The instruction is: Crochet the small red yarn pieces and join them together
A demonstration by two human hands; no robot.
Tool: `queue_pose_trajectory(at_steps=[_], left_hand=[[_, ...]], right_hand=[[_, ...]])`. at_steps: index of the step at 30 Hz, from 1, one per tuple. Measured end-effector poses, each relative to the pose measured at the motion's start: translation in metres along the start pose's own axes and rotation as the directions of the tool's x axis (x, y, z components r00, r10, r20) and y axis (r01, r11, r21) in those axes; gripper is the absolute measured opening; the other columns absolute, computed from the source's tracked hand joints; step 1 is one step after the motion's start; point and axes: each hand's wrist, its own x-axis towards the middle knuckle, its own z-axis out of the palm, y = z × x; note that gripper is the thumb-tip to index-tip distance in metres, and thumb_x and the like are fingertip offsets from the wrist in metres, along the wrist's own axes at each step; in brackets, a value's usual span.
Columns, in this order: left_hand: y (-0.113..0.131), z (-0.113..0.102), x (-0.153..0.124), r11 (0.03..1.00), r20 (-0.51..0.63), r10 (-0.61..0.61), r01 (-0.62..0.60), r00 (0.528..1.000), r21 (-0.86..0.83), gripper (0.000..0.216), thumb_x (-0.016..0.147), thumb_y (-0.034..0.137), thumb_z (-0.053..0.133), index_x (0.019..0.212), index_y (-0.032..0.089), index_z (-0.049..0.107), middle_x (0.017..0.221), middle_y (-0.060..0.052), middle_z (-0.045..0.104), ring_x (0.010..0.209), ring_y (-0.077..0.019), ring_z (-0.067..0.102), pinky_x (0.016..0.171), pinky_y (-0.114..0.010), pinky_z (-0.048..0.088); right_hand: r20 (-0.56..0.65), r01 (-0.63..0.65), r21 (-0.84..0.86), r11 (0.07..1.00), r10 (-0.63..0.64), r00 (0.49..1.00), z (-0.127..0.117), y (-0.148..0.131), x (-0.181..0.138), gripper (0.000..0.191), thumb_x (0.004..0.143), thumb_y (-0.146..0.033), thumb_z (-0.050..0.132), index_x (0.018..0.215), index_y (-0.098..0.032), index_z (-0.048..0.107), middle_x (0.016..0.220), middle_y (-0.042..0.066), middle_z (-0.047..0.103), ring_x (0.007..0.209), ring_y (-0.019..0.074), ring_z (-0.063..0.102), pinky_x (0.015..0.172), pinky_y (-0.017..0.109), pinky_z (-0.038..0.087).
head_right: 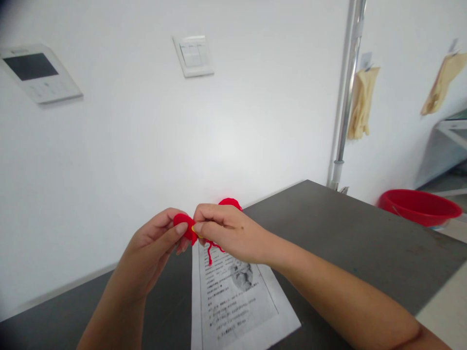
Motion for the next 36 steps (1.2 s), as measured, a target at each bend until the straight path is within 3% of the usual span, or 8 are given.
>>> queue_pose_trajectory(at_steps=[24, 36], left_hand=[[0.0034, -0.0034, -0.0036, 0.989, -0.016, -0.024, 0.026, 1.0, 0.143, 0.02, 0.084, 0.037, 0.069, 0.077, 0.019, 0.064, 0.062, 0.004, 0.052, 0.059, -0.0119, 0.041, 0.055, -0.025, 0.033], [0.0091, -0.0017, -0.0038, 0.984, -0.003, -0.013, 0.013, 1.0, 0.176, 0.014, 0.085, 0.03, 0.067, 0.075, 0.019, 0.065, 0.06, 0.004, 0.053, 0.058, -0.0119, 0.042, 0.055, -0.025, 0.033]], right_hand=[[0.032, -0.019, -0.052, 0.998, 0.021, 0.999, -0.0017, 0.0009, -0.0005, 0.02, 0.092, -0.031, 0.049, 0.076, -0.019, 0.049, 0.069, -0.004, 0.043, 0.061, 0.0114, 0.038, 0.058, 0.026, 0.03], [0.055, -0.008, -0.07, 0.998, 0.012, 0.998, -0.0021, -0.0003, 0.0002, 0.021, 0.092, -0.028, 0.047, 0.075, -0.019, 0.051, 0.067, -0.004, 0.044, 0.06, 0.0111, 0.039, 0.058, 0.026, 0.031]])
